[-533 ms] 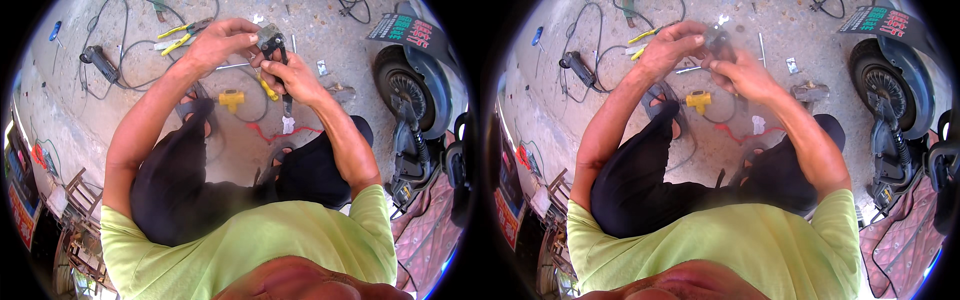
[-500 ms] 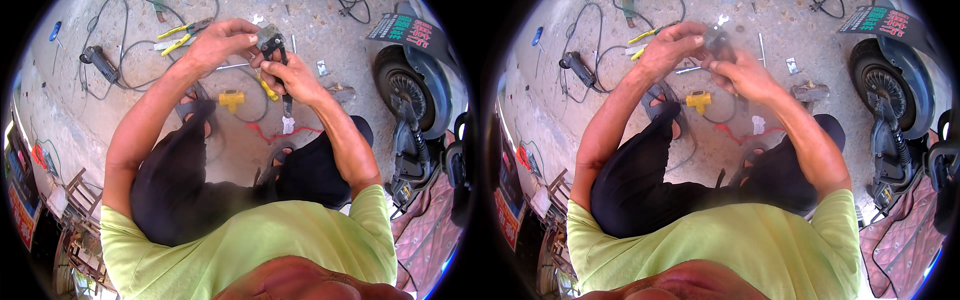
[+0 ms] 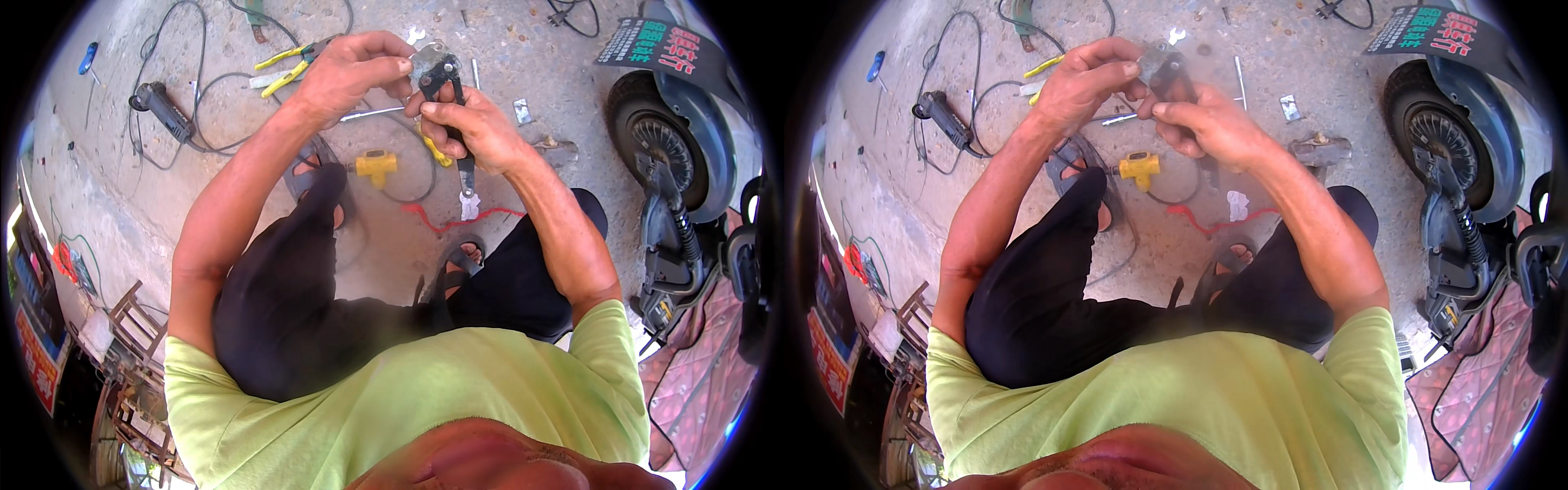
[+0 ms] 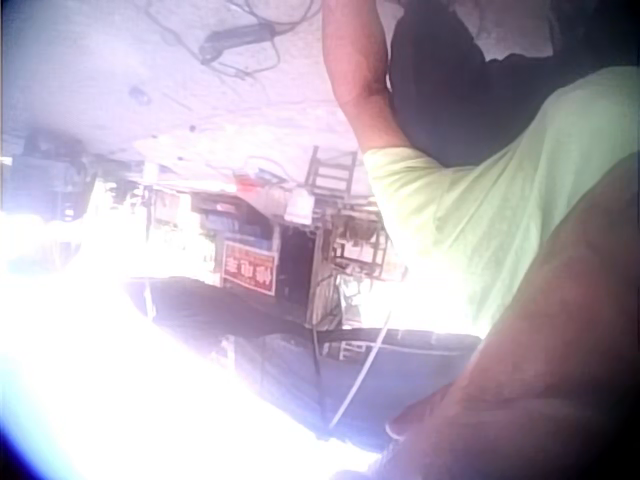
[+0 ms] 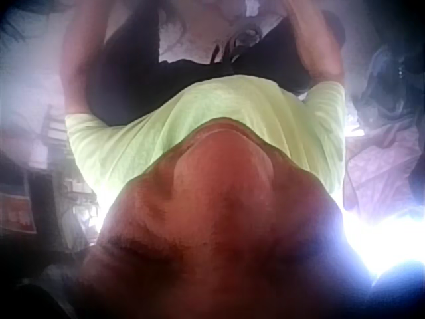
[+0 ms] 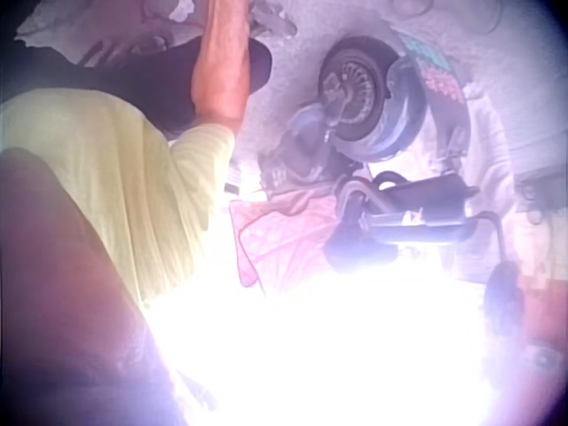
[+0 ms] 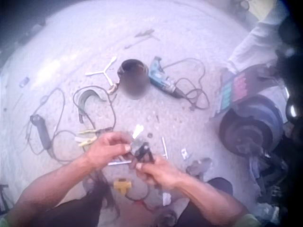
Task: The person handles various small metal bicycle components, using pliers and a wrench to assemble or adjust them on the ground next to a scooter.
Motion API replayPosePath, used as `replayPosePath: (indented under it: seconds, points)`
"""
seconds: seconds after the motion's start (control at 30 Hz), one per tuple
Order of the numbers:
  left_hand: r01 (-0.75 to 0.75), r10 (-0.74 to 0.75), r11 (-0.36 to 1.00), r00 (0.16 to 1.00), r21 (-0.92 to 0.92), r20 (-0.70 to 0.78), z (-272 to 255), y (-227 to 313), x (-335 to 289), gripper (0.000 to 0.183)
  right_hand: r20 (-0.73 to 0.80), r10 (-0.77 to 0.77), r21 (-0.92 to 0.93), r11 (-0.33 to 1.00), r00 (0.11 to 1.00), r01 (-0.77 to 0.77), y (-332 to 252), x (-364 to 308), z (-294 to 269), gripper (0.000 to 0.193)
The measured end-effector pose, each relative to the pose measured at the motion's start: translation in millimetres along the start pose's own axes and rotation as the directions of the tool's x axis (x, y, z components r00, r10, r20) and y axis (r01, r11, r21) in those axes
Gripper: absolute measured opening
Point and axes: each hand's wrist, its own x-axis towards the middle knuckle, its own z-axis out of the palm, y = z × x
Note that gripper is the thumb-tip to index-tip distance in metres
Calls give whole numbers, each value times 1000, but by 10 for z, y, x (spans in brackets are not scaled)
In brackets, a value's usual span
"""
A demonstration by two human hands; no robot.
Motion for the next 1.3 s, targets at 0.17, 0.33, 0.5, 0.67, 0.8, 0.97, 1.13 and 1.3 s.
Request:
replayPosePath:
  seconds: [0.17,0.33,0.5,0.67,0.8,0.97,1.13,1.3]
  points:
    - [-9,10,999,1000,-34,26,-23,26,16,20,72,6,156,988,997,-17,-8,15,-28,26]
    - [-15,15,1000,1000,-22,-3,-9,47,-5,19,64,13,143,989,998,-22,-19,25,-16,27]
    - [-14,18,997,999,76,-47,70,133,-28,22,19,17,78,997,1000,-18,12,29,-9,27]
    - [-43,70,971,991,233,-110,108,134,-10,24,-29,-19,-8,1000,999,19,42,39,-38,25]
    - [-84,154,911,978,403,-144,135,6,40,27,-138,-54,-177,984,989,29,81,73,-26,25]
    - [51,29,873,987,485,-156,206,175,25,31,-183,-62,-210,977,981,22,59,27,28,28]
    - [39,34,910,985,412,-169,192,145,12,29,-251,-323,-417,887,912,199,245,97,24,35]
    - [34,30,930,985,365,-167,164,149,-13,34,-169,-110,-65,993,979,100,87,22,-14,43]
